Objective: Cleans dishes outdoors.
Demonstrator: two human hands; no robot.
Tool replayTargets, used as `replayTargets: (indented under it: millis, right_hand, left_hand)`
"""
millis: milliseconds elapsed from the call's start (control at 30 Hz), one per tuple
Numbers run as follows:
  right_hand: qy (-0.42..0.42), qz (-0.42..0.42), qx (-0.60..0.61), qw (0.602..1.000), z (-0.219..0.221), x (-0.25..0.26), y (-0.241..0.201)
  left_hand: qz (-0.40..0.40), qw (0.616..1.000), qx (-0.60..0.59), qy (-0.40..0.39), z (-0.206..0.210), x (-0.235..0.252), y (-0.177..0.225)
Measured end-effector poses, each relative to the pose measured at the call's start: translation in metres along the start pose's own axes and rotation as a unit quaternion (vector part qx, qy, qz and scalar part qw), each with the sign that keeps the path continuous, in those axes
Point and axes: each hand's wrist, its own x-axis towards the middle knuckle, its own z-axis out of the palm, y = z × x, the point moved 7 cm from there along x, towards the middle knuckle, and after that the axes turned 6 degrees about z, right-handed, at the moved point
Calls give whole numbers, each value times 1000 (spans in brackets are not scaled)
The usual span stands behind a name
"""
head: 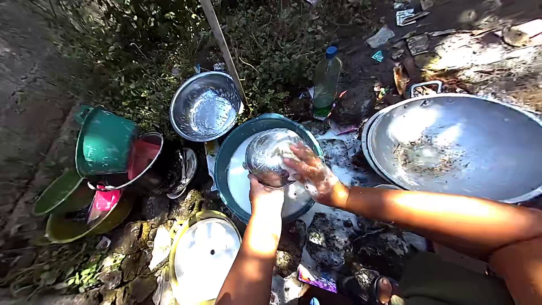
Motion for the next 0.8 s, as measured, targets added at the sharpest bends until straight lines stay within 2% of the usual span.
replayTargets:
  millis: [100, 200, 267, 333, 400, 433, 500, 533, 600, 700, 733, 767, 800]
  right_hand:
    - [-24, 203, 143, 968, -24, 34, 30]
    - [-91, 293, 146, 940, -40, 66, 46]
    - [-152, 270, 70, 948, -39, 72, 44]
    - [-177, 211, 14, 961, -32, 67, 29]
    - [-177, 171, -37, 968, -24, 53, 11]
    - [-182, 138, -88, 970, -18, 45, 2]
    - [-129, -8, -168, 977, -9, 28, -20]
    - [-94, -85, -178, 976, -8, 23, -29]
    - [-80, -163, -147, 972, -8, 18, -38]
    - [-153, -152, -101, 971, -2, 16, -34]
    - [-199, -105, -99, 969, 2, 14, -28]
    - [-267, -14, -98, 959, 6, 14, -19]
    - [-346, 96, -100, 928, 10, 13, -6]
  left_hand:
    - [4, 1000, 28, -13, -8, -6, -10]
    - [16, 991, 125, -39, -16, -9, -15]
    - [49, 969, 234, -59, -26, -6, -12]
    - [81, 932, 345, -77, -30, -7, -11]
    - [76, 921, 374, -74, -35, -7, -12]
    - [58, 926, 366, -67, -35, -5, -15]
    - [-19, 941, 330, -65, -34, -6, -17]
    - [-65, 948, 308, -52, -32, -7, -18]
    - [-144, 954, 257, -48, -38, -5, -22]
    - [-169, 961, 219, 17, -62, -2, -25]
    - [-150, 965, 213, 38, -68, 0, -24]
    - [-124, 969, 212, 41, -70, 4, -23]
    - [-94, 971, 219, 29, -69, 7, -20]
